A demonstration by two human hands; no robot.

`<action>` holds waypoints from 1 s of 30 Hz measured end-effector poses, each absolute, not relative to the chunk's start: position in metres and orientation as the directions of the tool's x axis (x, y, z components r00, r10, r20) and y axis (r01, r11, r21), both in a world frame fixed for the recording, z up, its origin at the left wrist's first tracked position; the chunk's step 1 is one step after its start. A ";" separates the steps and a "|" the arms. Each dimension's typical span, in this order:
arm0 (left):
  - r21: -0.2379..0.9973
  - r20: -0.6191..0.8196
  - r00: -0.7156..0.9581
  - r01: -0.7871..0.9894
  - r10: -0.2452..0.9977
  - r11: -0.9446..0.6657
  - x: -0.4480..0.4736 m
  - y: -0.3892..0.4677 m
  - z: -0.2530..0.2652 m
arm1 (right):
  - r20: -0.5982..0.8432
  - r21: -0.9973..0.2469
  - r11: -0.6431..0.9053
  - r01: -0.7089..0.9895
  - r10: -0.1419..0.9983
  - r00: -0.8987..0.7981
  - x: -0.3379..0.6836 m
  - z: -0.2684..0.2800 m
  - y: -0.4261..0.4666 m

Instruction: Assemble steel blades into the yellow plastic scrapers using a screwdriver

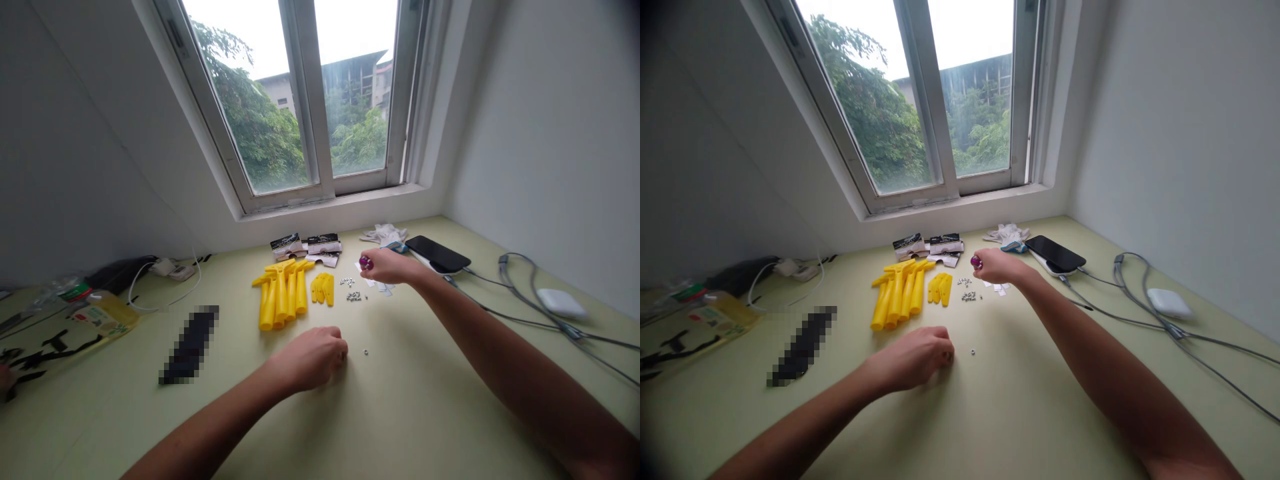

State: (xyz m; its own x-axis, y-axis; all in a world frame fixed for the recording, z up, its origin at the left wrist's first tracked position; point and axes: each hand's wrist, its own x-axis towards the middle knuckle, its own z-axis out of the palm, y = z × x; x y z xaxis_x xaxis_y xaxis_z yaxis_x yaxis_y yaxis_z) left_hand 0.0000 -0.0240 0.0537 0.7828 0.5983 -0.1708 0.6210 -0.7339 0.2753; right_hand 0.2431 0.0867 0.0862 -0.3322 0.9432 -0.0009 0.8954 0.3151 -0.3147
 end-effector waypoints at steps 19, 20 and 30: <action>0.401 -0.064 0.855 0.494 0.515 -0.771 0.032 0.000 0.045 | -0.010 -0.313 0.339 0.887 0.933 -0.360 0.239 0.092 0.080; 0.398 -0.058 0.865 0.478 0.499 -0.783 0.033 0.002 0.045 | -0.010 -0.313 0.338 0.888 0.933 -0.359 0.239 0.092 0.080; 0.058 -0.112 0.890 0.450 0.442 -0.891 0.047 -0.008 0.043 | -0.016 -0.318 0.326 0.891 0.937 -0.348 0.237 0.096 0.076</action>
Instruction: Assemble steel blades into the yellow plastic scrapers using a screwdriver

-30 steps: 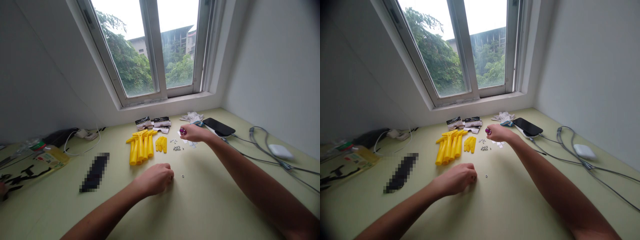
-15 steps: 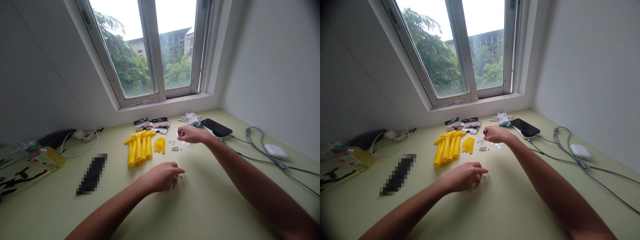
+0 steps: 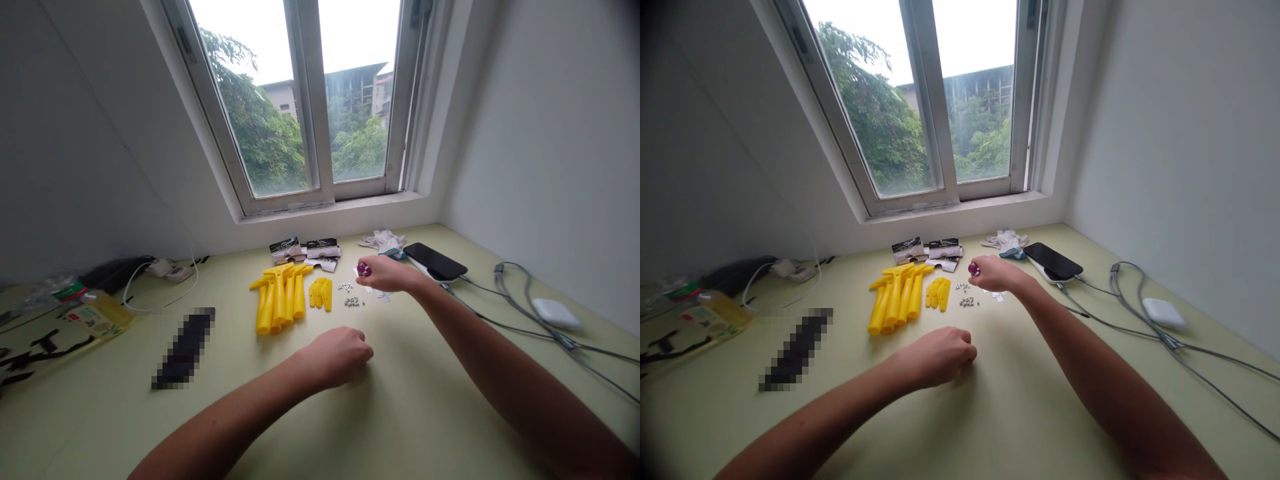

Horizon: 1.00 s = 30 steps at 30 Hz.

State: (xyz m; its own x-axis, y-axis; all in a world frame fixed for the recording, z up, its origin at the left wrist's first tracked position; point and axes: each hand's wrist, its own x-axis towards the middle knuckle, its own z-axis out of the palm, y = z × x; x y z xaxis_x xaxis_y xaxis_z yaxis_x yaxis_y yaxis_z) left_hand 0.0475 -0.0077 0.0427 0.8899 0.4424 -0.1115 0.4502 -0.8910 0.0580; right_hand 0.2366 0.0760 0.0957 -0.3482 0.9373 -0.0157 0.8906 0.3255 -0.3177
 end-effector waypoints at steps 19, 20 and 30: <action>0.293 -0.099 0.747 0.653 0.657 -0.698 0.044 0.072 0.063 | 0.065 -0.355 0.332 0.874 0.941 -0.331 0.240 0.102 0.073; 0.293 -0.098 0.729 0.671 0.677 -0.681 0.046 0.089 0.065 | 0.070 -0.354 0.333 0.874 0.941 -0.330 0.241 0.103 0.073; 0.180 -0.267 0.617 0.787 0.741 -0.590 0.079 0.149 0.068 | 0.092 -0.327 0.345 0.880 0.938 -0.334 0.243 0.100 0.076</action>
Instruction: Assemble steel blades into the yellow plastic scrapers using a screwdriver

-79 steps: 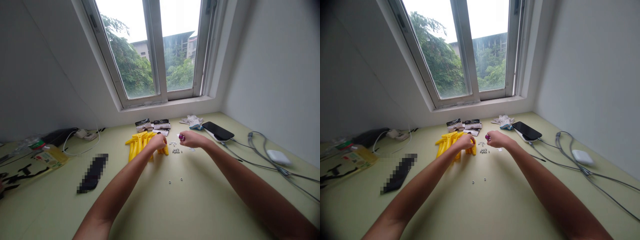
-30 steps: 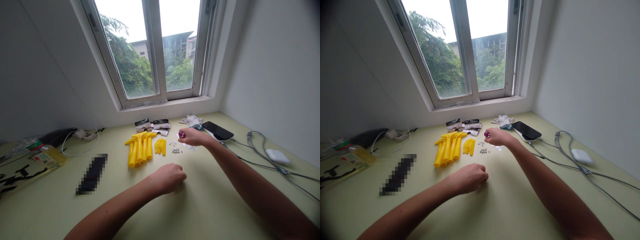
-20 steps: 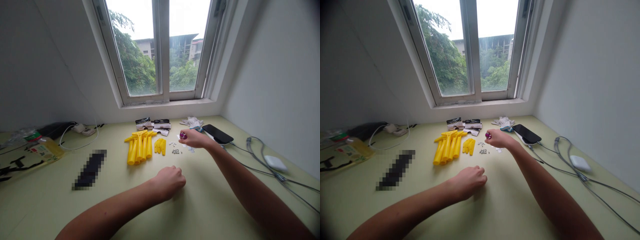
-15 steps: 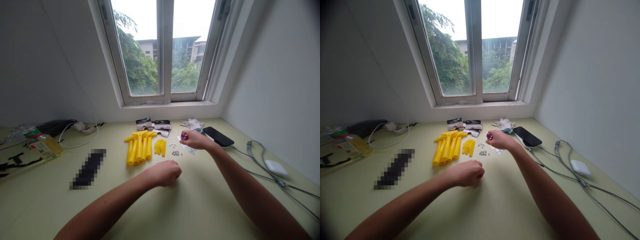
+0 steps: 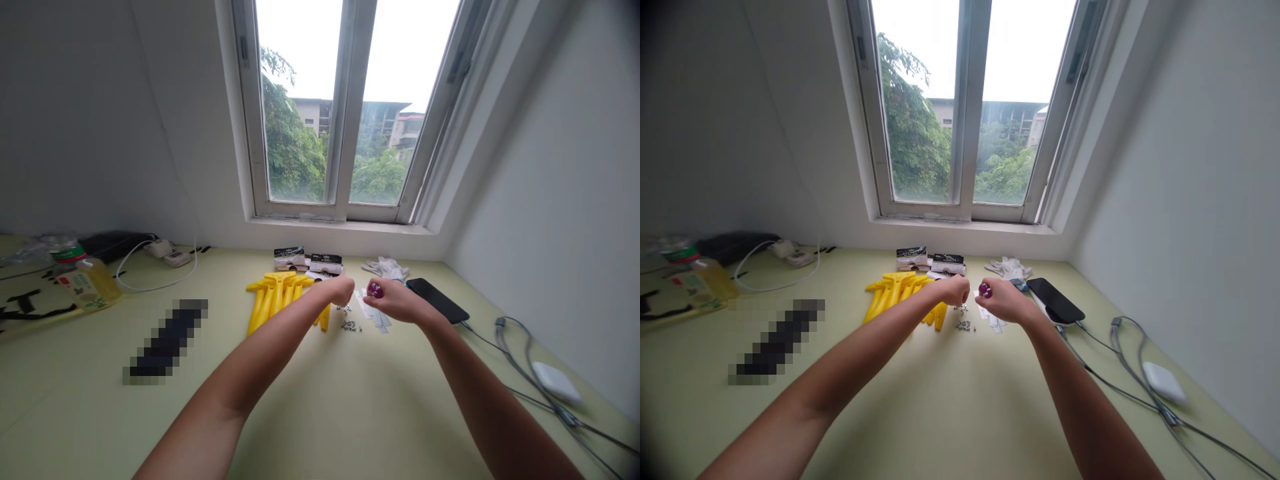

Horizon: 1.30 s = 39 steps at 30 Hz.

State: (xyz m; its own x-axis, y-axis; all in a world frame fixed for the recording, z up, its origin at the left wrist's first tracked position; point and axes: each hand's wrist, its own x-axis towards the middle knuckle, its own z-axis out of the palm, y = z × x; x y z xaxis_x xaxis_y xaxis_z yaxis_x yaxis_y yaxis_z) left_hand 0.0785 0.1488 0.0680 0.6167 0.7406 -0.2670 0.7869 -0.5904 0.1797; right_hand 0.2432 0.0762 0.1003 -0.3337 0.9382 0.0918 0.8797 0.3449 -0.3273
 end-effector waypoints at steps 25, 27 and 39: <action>0.192 -0.257 0.631 0.775 0.732 -0.601 0.078 0.146 0.064 | 0.094 -0.371 0.330 0.868 0.943 -0.318 0.245 0.105 0.074; 0.218 -0.208 0.650 0.760 0.731 -0.613 0.072 0.145 0.069 | 0.119 -0.386 0.337 0.859 0.941 -0.316 0.247 0.111 0.071; 0.166 0.175 0.846 0.479 0.504 -0.862 0.025 0.024 0.037 | 0.660 -0.262 0.520 0.813 0.711 -0.242 0.248 0.159 0.014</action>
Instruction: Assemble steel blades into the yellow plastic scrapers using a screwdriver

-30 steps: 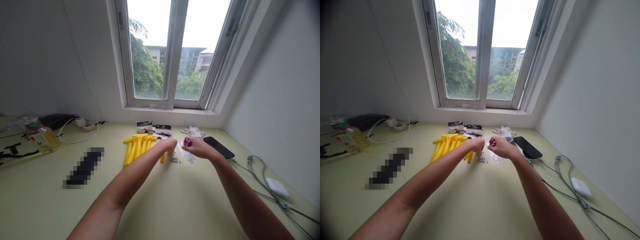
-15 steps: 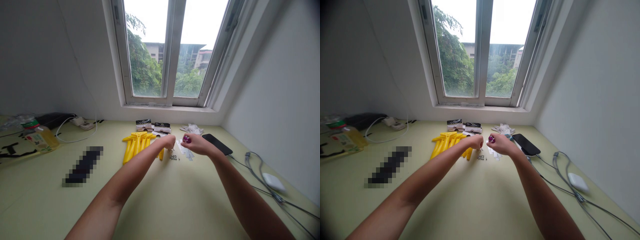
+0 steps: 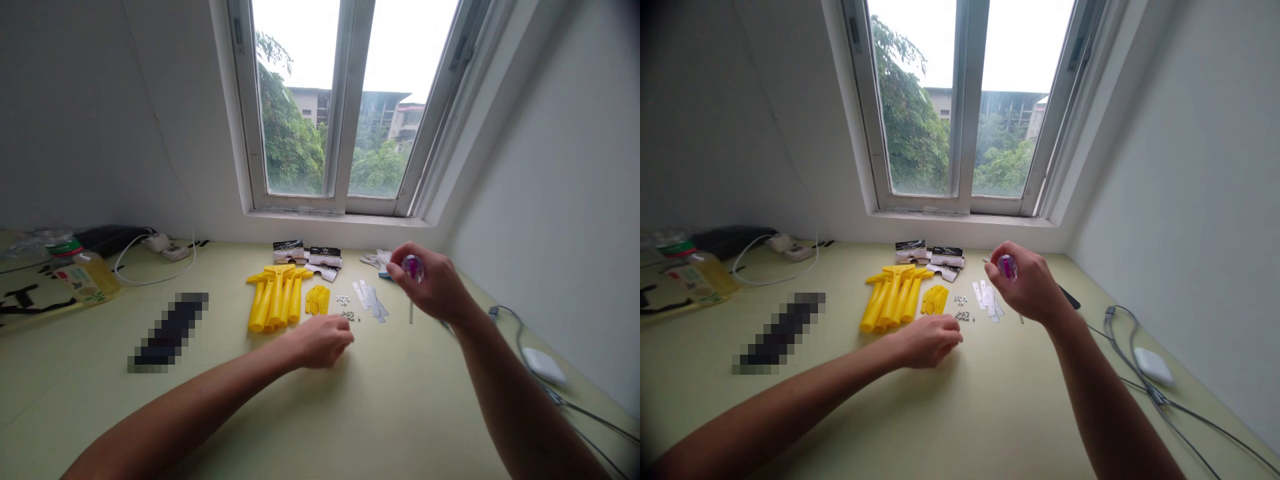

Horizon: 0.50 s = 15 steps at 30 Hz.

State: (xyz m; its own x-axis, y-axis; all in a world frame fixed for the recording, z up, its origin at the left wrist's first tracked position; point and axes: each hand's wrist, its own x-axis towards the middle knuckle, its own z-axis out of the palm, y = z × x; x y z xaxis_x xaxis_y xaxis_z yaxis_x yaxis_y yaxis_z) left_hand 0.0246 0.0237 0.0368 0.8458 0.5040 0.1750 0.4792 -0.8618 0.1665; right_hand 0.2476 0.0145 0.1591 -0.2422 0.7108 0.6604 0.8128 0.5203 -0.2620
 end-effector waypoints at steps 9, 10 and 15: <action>0.145 0.342 0.792 0.487 0.505 -0.861 -0.049 -0.023 0.006 | 0.743 -0.047 0.417 0.908 0.622 -0.247 0.294 0.086 -0.022; 0.180 0.358 0.776 0.488 0.519 -0.854 -0.056 -0.026 0.007 | 0.740 -0.040 0.374 0.926 0.634 -0.224 0.302 0.071 -0.026; 0.332 0.436 0.686 0.479 0.583 -0.813 -0.076 -0.032 0.022 | 0.628 -0.098 0.341 0.935 0.750 -0.208 0.329 0.013 -0.038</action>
